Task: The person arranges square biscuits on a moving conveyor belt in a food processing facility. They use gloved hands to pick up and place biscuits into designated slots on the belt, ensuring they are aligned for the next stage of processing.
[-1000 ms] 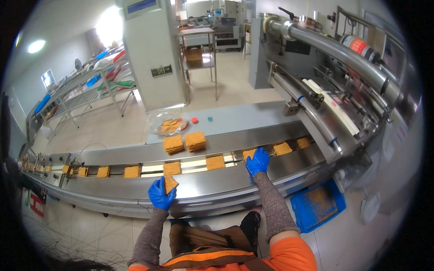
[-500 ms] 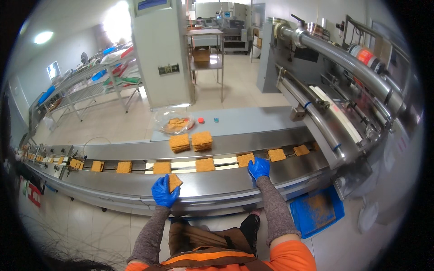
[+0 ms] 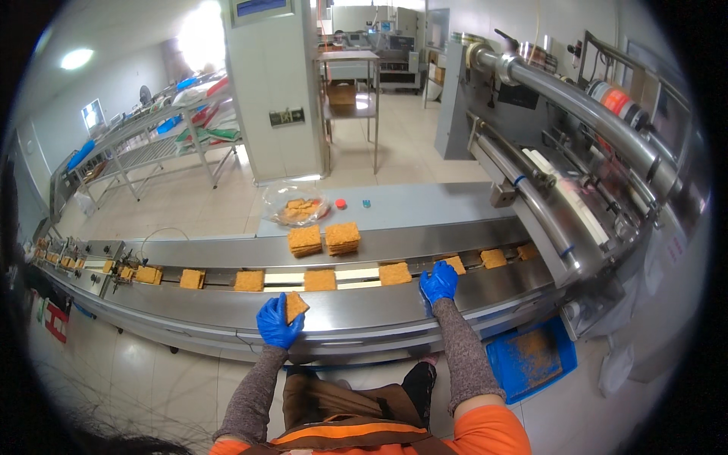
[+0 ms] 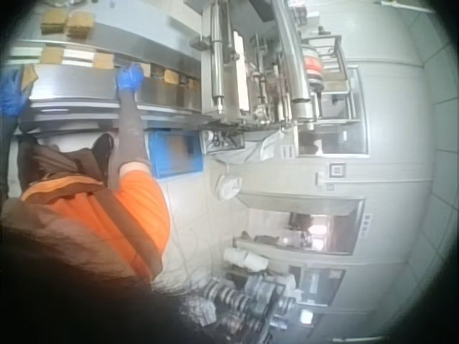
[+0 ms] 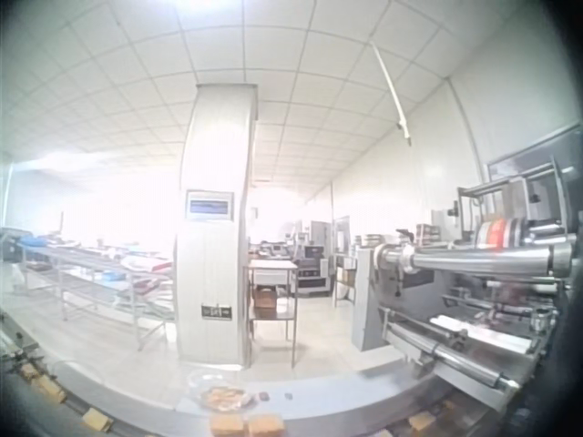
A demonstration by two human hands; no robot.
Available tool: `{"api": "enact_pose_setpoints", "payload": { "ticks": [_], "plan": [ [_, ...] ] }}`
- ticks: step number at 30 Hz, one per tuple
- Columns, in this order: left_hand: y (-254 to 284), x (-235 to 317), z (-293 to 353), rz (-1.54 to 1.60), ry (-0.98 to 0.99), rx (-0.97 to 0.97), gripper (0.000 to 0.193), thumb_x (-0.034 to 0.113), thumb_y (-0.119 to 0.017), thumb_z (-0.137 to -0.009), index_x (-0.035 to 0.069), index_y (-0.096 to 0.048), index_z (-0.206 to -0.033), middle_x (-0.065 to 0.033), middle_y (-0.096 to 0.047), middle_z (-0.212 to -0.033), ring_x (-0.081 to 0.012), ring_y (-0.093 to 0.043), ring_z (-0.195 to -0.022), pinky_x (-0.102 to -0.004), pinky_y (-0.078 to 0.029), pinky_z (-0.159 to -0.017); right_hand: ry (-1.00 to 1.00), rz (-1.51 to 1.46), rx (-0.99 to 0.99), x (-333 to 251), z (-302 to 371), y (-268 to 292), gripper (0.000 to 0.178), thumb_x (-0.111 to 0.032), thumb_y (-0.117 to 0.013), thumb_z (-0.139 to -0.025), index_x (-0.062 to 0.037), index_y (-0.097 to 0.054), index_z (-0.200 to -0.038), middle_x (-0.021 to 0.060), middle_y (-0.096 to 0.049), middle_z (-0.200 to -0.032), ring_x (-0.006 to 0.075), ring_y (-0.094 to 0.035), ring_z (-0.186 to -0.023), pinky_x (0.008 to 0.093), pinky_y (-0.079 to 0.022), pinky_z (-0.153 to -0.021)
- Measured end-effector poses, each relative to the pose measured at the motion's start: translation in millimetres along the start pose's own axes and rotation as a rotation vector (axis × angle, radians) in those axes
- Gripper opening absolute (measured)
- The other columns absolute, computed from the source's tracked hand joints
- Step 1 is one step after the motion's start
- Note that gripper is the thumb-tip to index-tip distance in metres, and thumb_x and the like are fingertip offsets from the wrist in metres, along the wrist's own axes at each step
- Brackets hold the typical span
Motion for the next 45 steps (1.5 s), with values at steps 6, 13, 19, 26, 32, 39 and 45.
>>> {"api": "enact_pose_setpoints", "payload": {
  "ticks": [6,13,19,26,32,39,45],
  "plan": [
    [-4.5,-2.2,-0.2,0.017,0.013,-0.032,0.071,0.043,-0.078,-0.072,0.000,-0.058,-0.126,-0.0173,-0.059,-0.100,-0.0346,-0.060,-0.090,-0.0465,-0.049,-0.077,0.036,-0.002,0.051,0.6,3.1,3.1,0.044,-0.040,-0.067,-0.082,0.0010,-0.070,-0.098,0.0226,-0.069,-0.094,0.0401,-0.066,-0.088,0.0500,-0.051,-0.080],
    [-3.8,-4.9,1.7,0.014,0.009,-0.013,0.072,0.043,-0.078,-0.072,0.000,-0.057,-0.126,-0.0173,-0.059,-0.101,-0.0348,-0.060,-0.093,-0.0465,-0.050,-0.078,-0.058,-0.013,-0.064,4.3,0.7,-5.0,0.055,-0.045,-0.065,-0.083,0.0034,-0.068,-0.108,0.0261,-0.070,-0.101,0.0411,-0.067,-0.093,0.0511,-0.050,-0.084],
    [-0.9,-4.0,2.7,0.002,0.005,-0.002,0.071,0.042,-0.078,-0.072,-0.001,-0.057,-0.125,-0.0175,-0.059,-0.102,-0.0349,-0.061,-0.092,-0.0467,-0.050,-0.078,-0.231,0.130,-0.156,6.4,4.5,5.9,0.084,-0.052,-0.059,-0.087,0.0055,-0.044,-0.146,0.0309,-0.042,-0.149,0.0432,-0.042,-0.137,0.0526,-0.024,-0.119],
    [-3.2,1.0,-0.5,0.012,0.029,-0.045,0.072,0.044,-0.079,-0.074,0.002,-0.058,-0.129,-0.0176,-0.062,-0.105,-0.0352,-0.062,-0.093,-0.0464,-0.051,-0.080,-0.189,0.144,-0.161,27.5,2.0,2.8,0.082,-0.055,-0.054,-0.090,0.0046,-0.042,-0.146,0.0322,-0.041,-0.148,0.0434,-0.038,-0.140,0.0537,-0.017,-0.121],
    [0.4,-2.5,0.9,-0.004,0.024,-0.035,0.070,0.043,-0.078,-0.074,0.002,-0.058,-0.127,-0.0174,-0.060,-0.102,-0.0350,-0.061,-0.091,-0.0465,-0.050,-0.078,-0.183,0.099,-0.252,12.1,5.4,8.8,0.078,-0.055,-0.056,-0.089,0.0070,-0.053,-0.137,0.0338,-0.046,-0.144,0.0436,-0.042,-0.137,0.0520,-0.020,-0.121],
    [-2.7,0.2,0.8,-0.005,0.001,-0.003,0.072,0.043,-0.078,-0.072,0.001,-0.057,-0.126,-0.0167,-0.058,-0.101,-0.0348,-0.060,-0.092,-0.0471,-0.049,-0.077,-0.201,0.009,-0.170,21.3,4.7,9.1,0.082,-0.054,-0.059,-0.087,0.0078,-0.049,-0.140,0.0347,-0.052,-0.137,0.0444,-0.049,-0.130,0.0537,-0.023,-0.119],
    [-3.1,-1.0,2.8,-0.009,-0.002,-0.002,0.073,0.044,-0.078,-0.073,0.001,-0.056,-0.127,-0.0172,-0.059,-0.103,-0.0351,-0.060,-0.093,-0.0472,-0.049,-0.078,-0.178,0.146,-0.084,25.7,2.8,6.5,0.082,-0.054,-0.057,-0.090,0.0063,-0.045,-0.144,0.0327,-0.043,-0.146,0.0447,-0.041,-0.137,0.0522,-0.025,-0.118]
  ]
}}
Point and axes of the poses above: each hand's wrist, its own z-axis away from the middle knuckle, its own y-axis out of the back of the hand, x = y × z, the point moved 7 cm from there along -z, towards the middle knuckle
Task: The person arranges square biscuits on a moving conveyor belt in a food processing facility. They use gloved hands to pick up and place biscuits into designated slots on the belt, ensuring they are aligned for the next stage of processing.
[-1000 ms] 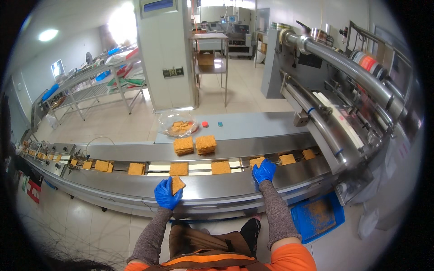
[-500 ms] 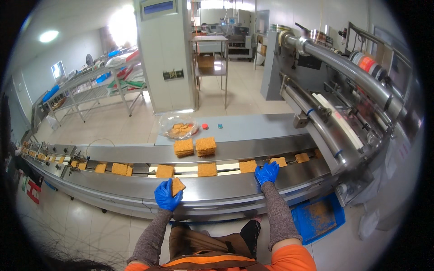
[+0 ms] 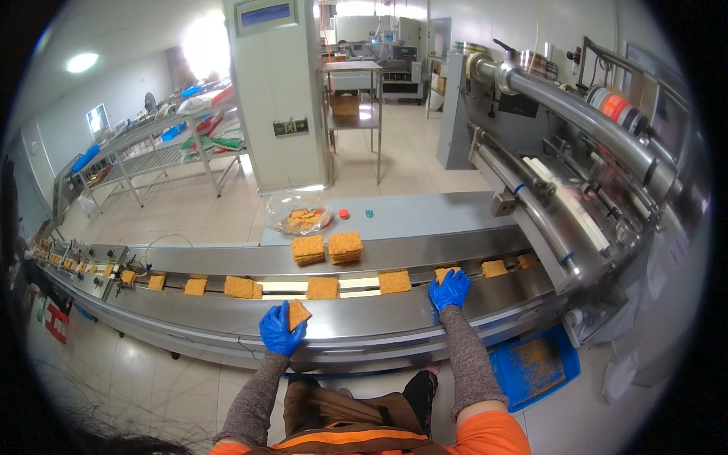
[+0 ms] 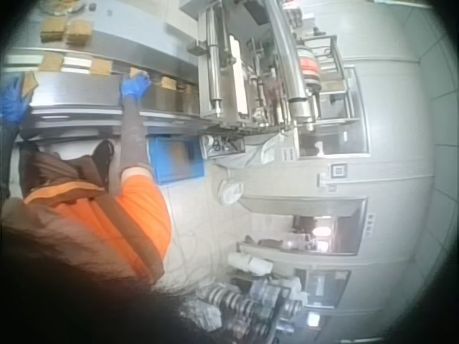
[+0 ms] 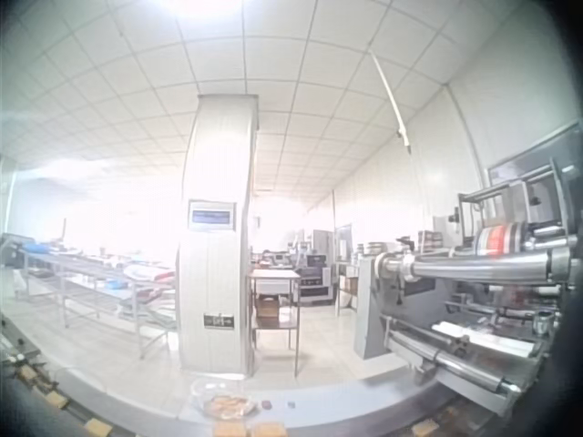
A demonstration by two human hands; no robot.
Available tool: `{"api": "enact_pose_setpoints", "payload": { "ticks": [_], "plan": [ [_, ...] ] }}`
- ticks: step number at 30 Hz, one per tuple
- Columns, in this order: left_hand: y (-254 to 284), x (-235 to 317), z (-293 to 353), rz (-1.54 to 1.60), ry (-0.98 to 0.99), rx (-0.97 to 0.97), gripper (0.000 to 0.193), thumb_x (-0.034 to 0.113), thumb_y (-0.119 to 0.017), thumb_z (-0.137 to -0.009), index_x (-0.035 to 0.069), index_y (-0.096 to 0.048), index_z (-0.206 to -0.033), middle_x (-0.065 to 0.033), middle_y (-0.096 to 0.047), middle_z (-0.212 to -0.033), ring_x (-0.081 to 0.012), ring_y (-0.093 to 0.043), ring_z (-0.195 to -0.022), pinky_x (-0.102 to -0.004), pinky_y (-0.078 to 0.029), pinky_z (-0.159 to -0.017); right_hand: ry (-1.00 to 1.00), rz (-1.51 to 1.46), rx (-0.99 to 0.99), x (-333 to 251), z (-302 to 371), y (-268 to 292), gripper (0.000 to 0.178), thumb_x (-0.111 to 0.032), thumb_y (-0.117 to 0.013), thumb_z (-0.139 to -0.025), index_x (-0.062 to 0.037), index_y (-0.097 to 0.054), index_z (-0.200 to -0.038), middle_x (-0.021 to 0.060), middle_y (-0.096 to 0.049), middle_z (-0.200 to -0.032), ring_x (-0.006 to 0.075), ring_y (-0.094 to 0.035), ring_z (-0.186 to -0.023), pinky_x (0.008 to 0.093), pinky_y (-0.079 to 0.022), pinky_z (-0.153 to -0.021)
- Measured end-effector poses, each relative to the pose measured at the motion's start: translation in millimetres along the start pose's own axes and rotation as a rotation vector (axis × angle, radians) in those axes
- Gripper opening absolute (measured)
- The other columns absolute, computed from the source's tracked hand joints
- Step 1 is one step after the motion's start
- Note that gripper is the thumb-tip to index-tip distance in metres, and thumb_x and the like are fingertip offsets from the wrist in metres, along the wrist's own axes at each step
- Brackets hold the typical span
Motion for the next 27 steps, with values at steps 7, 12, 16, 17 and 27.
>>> {"api": "enact_pose_setpoints", "payload": {
  "ticks": [7,12,16,17,27],
  "plan": [
    [3.4,4.4,-3.0,-0.017,-0.008,0.014,0.070,0.044,-0.077,-0.073,0.000,-0.058,-0.124,-0.0168,-0.059,-0.098,-0.0347,-0.060,-0.089,-0.0467,-0.049,-0.075,0.004,0.039,-0.034,3.8,-0.5,-9.1,0.079,-0.057,-0.052,-0.091,0.0046,-0.049,-0.142,0.0322,-0.037,-0.152,0.0463,-0.037,-0.140,0.0526,-0.023,-0.119],
    [7.5,3.8,-4.8,-0.003,-0.013,0.024,0.067,0.044,-0.077,-0.073,0.000,-0.060,-0.121,-0.0163,-0.058,-0.093,-0.0345,-0.060,-0.085,-0.0461,-0.048,-0.072,0.024,-0.077,-0.168,-4.2,1.6,-2.0,0.068,-0.054,-0.057,-0.088,0.0050,-0.066,-0.121,0.0328,-0.048,-0.142,0.0445,-0.046,-0.133,0.0536,-0.023,-0.119],
    [8.3,7.2,-6.4,-0.009,-0.014,0.023,0.067,0.044,-0.077,-0.073,0.000,-0.060,-0.121,-0.0164,-0.059,-0.094,-0.0344,-0.060,-0.086,-0.0461,-0.049,-0.073,-0.020,-0.101,-0.091,4.6,-0.5,-2.4,0.072,-0.054,-0.065,-0.082,0.0068,-0.064,-0.122,0.0332,-0.057,-0.131,0.0429,-0.053,-0.126,0.0531,-0.024,-0.119],
    [8.3,5.9,-5.8,-0.006,-0.009,0.020,0.067,0.044,-0.077,-0.073,-0.001,-0.060,-0.121,-0.0164,-0.059,-0.094,-0.0344,-0.060,-0.086,-0.0460,-0.049,-0.074,-0.051,-0.123,-0.067,6.4,-0.7,-0.5,0.077,-0.053,-0.066,-0.082,0.0087,-0.057,-0.128,0.0333,-0.054,-0.135,0.0429,-0.050,-0.130,0.0525,-0.023,-0.120],
    [3.7,2.4,-1.5,-0.006,0.034,-0.022,0.070,0.043,-0.078,-0.074,0.001,-0.059,-0.126,-0.0176,-0.061,-0.104,-0.0347,-0.061,-0.093,-0.0463,-0.050,-0.079,-0.233,-0.243,0.080,59.2,-5.8,10.9,0.109,-0.051,-0.072,-0.081,0.0100,-0.018,-0.153,0.0334,-0.029,-0.155,0.0435,-0.027,-0.146,0.0483,-0.017,-0.124]
  ]
}}
Point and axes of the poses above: each hand's wrist, its own z-axis away from the middle knuckle, its own y-axis out of the back of the hand, x = y × z, the point moved 7 cm from there along -z, towards the middle knuckle
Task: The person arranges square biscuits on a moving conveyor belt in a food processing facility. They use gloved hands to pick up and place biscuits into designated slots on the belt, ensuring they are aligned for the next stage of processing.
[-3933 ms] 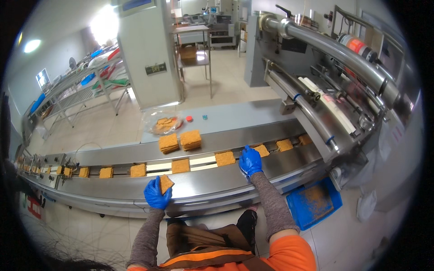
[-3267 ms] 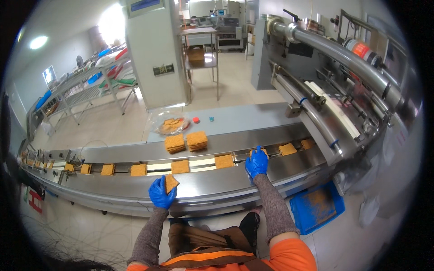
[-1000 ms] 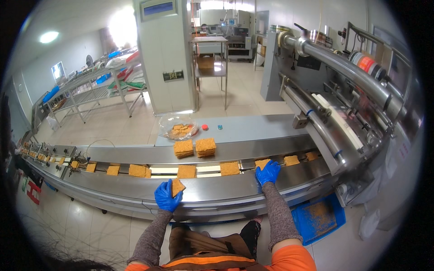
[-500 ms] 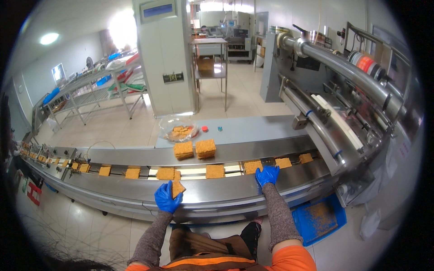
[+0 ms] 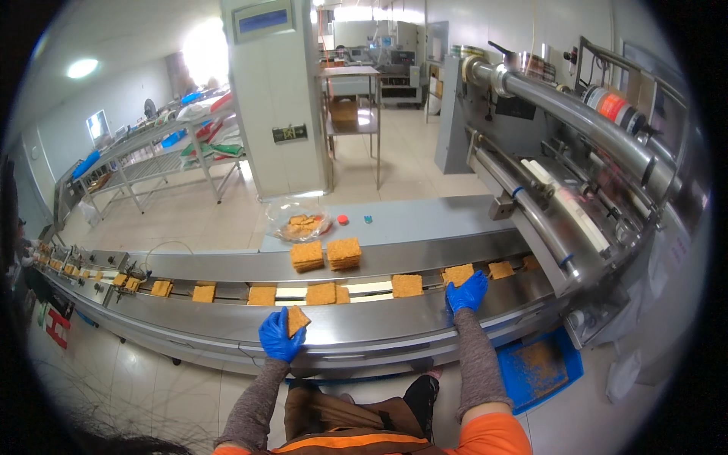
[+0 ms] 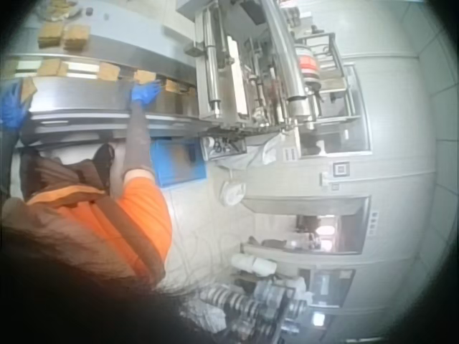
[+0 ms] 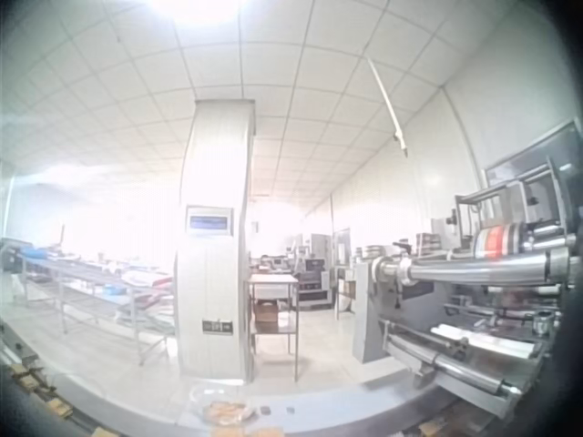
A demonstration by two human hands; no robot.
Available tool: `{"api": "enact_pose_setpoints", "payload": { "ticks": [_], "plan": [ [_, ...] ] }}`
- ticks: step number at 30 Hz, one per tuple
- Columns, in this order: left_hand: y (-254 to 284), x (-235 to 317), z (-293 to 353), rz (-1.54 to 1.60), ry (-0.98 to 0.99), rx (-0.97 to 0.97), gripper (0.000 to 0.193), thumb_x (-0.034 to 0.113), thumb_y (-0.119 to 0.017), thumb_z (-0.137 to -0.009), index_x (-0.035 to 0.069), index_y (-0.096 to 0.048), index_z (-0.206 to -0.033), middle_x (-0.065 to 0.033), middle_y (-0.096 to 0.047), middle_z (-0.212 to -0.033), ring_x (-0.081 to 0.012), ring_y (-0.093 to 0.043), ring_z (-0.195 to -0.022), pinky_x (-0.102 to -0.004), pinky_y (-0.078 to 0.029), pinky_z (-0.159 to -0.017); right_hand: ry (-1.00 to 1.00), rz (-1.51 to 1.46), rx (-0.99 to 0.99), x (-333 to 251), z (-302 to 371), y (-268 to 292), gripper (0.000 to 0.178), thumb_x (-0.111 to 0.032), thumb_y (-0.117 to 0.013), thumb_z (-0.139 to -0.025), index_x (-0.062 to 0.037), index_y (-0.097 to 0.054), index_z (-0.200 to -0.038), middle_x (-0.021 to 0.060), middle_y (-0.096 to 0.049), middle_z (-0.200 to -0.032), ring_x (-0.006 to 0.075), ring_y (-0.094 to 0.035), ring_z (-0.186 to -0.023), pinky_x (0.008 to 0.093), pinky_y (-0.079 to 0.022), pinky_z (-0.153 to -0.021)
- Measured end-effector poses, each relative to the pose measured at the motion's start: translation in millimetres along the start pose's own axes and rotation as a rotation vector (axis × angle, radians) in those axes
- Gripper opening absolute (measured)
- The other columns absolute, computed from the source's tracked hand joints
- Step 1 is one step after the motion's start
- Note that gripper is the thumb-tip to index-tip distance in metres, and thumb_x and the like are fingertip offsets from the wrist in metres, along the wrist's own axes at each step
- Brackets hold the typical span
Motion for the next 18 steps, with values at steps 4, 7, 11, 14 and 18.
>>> {"api": "enact_pose_setpoints", "payload": {
  "ticks": [4,7,11,14,18],
  "plan": [
    [-4.3,2.7,-0.6,0.002,0.012,-0.040,0.071,0.042,-0.079,-0.075,0.001,-0.058,-0.129,-0.0183,-0.062,-0.106,-0.0351,-0.062,-0.094,-0.0463,-0.051,-0.081,0.031,0.082,0.035,37.7,-26.5,3.0,0.108,-0.053,-0.072,-0.080,0.0103,-0.022,-0.152,0.0345,-0.031,-0.153,0.0446,-0.029,-0.145,0.0491,-0.021,-0.122],
    [-5.2,-0.3,-1.1,0.021,0.037,-0.088,0.072,0.042,-0.079,-0.075,0.001,-0.058,-0.129,-0.0186,-0.061,-0.107,-0.0361,-0.061,-0.094,-0.0474,-0.050,-0.081,0.038,0.113,-0.047,55.3,-52.0,4.2,0.107,-0.054,-0.072,-0.079,0.0117,-0.026,-0.150,0.0355,-0.036,-0.151,0.0456,-0.032,-0.143,0.0491,-0.024,-0.121],
    [-3.3,3.6,-0.2,-0.030,-0.006,-0.046,0.072,0.041,-0.078,-0.075,0.001,-0.057,-0.131,-0.0193,-0.061,-0.110,-0.0376,-0.060,-0.097,-0.0489,-0.049,-0.083,0.033,0.088,-0.092,74.1,-73.3,19.6,0.102,-0.054,-0.072,-0.079,0.0058,-0.032,-0.150,0.0364,-0.041,-0.146,0.0472,-0.040,-0.138,0.0495,-0.028,-0.119],
    [-1.6,7.6,-6.7,-0.023,-0.017,-0.057,0.070,0.040,-0.077,-0.075,0.000,-0.057,-0.129,-0.0191,-0.060,-0.107,-0.0379,-0.061,-0.095,-0.0489,-0.049,-0.080,0.039,0.116,-0.165,99.9,-103.7,17.9,0.097,-0.053,-0.072,-0.080,0.0044,-0.036,-0.149,0.0337,-0.044,-0.145,0.0477,-0.042,-0.136,0.0505,-0.029,-0.118],
    [-4.1,5.9,0.4,-0.099,-0.037,-0.040,0.072,0.038,-0.077,-0.073,0.002,-0.055,-0.131,-0.0187,-0.060,-0.109,-0.0380,-0.060,-0.099,-0.0496,-0.049,-0.083,0.070,0.211,-0.045,108.8,-121.9,2.9,0.082,-0.048,-0.070,-0.082,0.0040,-0.047,-0.141,0.0309,-0.046,-0.145,0.0456,-0.043,-0.136,0.0515,-0.030,-0.118]
  ]
}}
Point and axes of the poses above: each hand's wrist, its own z-axis away from the middle knuckle, its own y-axis out of the back of the hand, x = y × z, the point moved 7 cm from there along -z, towards the middle knuckle
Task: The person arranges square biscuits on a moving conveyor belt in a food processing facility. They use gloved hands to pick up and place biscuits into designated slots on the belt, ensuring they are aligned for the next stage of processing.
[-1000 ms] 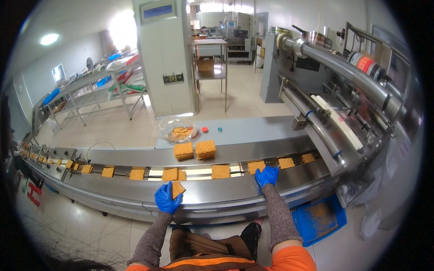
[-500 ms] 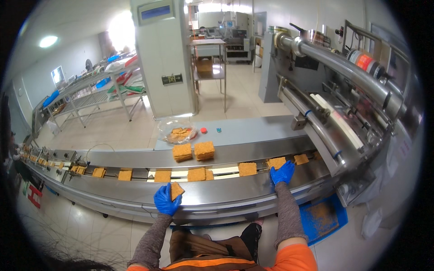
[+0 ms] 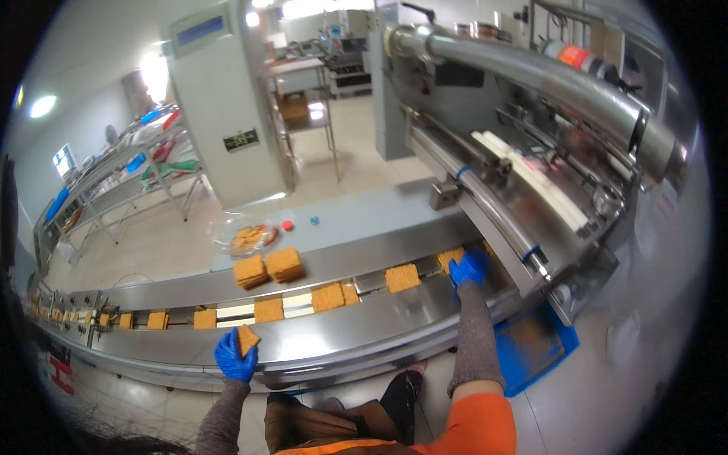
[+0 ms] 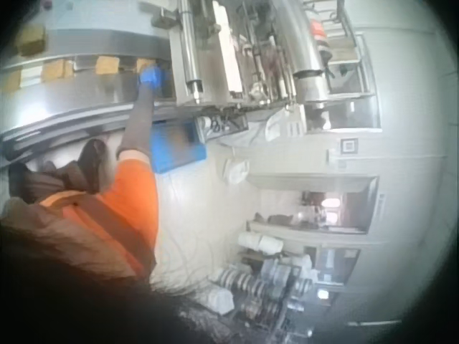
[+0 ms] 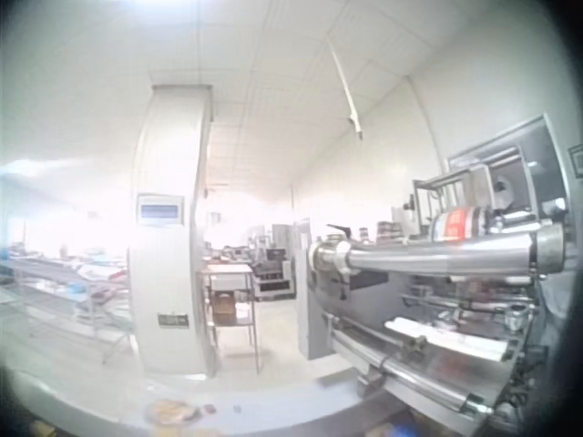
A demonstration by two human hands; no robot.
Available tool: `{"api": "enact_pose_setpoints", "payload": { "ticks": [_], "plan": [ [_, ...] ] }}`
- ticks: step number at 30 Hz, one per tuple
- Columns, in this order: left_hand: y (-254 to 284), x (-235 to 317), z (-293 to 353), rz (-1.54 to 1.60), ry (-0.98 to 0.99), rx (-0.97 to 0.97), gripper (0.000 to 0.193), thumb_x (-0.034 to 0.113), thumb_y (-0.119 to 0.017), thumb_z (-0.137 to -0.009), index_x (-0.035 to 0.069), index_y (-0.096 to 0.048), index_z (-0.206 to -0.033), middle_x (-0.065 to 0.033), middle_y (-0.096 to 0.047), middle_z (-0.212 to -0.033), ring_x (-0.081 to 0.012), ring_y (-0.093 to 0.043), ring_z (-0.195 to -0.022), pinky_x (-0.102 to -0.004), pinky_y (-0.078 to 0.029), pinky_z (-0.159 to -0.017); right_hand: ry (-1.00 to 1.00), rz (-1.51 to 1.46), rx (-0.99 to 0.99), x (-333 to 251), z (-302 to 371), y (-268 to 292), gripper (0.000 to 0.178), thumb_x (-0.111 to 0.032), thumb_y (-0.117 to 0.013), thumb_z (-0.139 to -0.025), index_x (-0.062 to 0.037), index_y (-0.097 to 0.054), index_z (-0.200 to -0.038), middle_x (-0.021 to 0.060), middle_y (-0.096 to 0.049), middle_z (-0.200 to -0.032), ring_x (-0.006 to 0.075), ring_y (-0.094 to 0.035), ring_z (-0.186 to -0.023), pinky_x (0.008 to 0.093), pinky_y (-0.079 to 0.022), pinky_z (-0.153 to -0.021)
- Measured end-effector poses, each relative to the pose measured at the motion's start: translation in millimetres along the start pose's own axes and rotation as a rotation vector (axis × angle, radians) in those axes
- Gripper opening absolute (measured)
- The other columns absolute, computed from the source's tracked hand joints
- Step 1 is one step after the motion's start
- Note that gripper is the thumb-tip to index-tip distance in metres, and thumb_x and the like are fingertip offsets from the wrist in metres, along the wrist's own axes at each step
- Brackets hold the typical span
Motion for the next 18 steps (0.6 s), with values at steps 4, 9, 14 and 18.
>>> {"api": "enact_pose_setpoints", "payload": {
  "ticks": [4,9,14,18],
  "plan": [
    [-15.9,-6.2,6.4,0.028,0.031,-0.049,0.076,0.037,-0.078,-0.073,0.004,-0.052,-0.137,-0.0201,-0.058,-0.120,-0.0404,-0.059,-0.108,-0.0493,-0.047,-0.092,0.207,-0.028,0.250,-8.3,-3.7,4.3,0.061,-0.039,-0.067,-0.084,0.0053,-0.060,-0.126,0.0296,-0.061,-0.123,0.0401,-0.059,-0.116,0.0504,-0.045,-0.102],
    [-12.3,-4.8,4.3,0.019,0.046,-0.079,0.075,0.036,-0.075,-0.076,0.004,-0.051,-0.139,-0.0205,-0.058,-0.121,-0.0404,-0.057,-0.111,-0.0488,-0.045,-0.096,0.234,-0.071,-0.030,-52.3,29.5,14.9,0.055,-0.036,-0.067,-0.085,0.0090,-0.064,-0.116,0.0262,-0.068,-0.090,0.0374,-0.068,-0.084,0.0493,-0.053,-0.076],
    [-9.2,0.6,-0.7,0.067,0.077,-0.112,0.071,0.034,-0.074,-0.081,0.002,-0.051,-0.140,-0.0215,-0.058,-0.124,-0.0413,-0.054,-0.114,-0.0499,-0.042,-0.097,0.232,-0.128,0.237,-53.5,42.2,24.6,0.048,-0.034,-0.067,-0.084,0.0070,-0.065,-0.108,0.0267,-0.066,-0.102,0.0387,-0.065,-0.093,0.0498,-0.051,-0.083],
    [-7.5,1.4,2.2,0.022,0.082,-0.060,0.068,0.033,-0.074,-0.081,0.001,-0.053,-0.137,-0.0214,-0.059,-0.122,-0.0413,-0.056,-0.111,-0.0499,-0.044,-0.095,0.316,-0.169,0.229,-72.7,48.2,44.8,0.050,-0.035,-0.067,-0.084,0.0072,-0.065,-0.110,0.0277,-0.062,-0.112,0.0399,-0.063,-0.099,0.0498,-0.050,-0.087]
  ]
}}
Point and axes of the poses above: each hand's wrist, its own z-axis away from the middle knuckle, its own y-axis out of the back of the hand, x = y × z, the point moved 7 cm from there along -z, towards the middle knuckle
